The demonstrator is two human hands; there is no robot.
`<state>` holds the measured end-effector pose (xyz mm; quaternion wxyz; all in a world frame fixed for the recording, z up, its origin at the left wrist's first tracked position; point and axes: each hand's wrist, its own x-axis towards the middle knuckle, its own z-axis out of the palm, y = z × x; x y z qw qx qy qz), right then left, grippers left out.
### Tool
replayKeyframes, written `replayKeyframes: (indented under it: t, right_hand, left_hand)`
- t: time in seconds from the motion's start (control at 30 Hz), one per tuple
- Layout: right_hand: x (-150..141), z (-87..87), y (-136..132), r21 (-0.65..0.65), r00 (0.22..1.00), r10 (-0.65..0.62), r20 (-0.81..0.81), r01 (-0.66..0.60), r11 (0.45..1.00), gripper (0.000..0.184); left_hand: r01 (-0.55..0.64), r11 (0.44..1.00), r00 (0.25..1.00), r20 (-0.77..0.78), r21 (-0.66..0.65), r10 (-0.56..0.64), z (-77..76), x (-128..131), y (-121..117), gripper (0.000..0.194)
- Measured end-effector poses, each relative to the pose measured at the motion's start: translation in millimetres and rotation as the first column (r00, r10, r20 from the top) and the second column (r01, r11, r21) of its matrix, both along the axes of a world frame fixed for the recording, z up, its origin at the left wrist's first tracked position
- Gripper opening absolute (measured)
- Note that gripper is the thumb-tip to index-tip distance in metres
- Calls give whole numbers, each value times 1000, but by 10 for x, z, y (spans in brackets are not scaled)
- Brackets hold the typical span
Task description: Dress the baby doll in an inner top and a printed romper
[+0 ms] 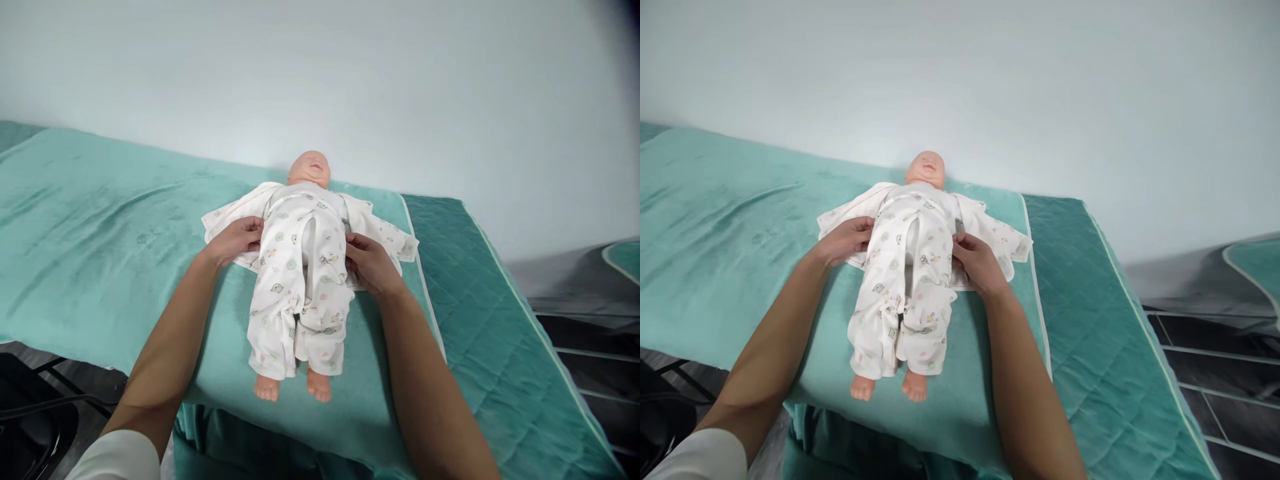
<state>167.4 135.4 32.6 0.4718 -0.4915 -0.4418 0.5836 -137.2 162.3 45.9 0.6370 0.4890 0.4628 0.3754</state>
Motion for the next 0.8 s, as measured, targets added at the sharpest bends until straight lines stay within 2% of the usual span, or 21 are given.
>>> replayKeyframes:
  t: [0.17, 0.3, 0.47, 0.8]
  right_hand:
    - [-14, -12, 14, 4, 999, 31, -23, -31, 1000, 32]
    - [-30, -1, 8, 25, 999, -11, -31, 12, 1000, 34]
    - [-10, -24, 22, 12, 999, 41, -30, -41, 999, 34]
    - [15, -57, 71, 22, 991, 111, 76, -113, 993, 36]
  left_hand:
    - [-19, 1000, 1000, 23, -2, 19, 17, 8, 3, 31]
    - [-35, 999, 999, 11, 4, 35, 16, 19, 1, 31]
    - [-23, 1000, 999, -29, 7, 23, -4, 28, 15, 27]
    - [-34, 999, 997, -67, 6, 35, 13, 96, 25, 23]
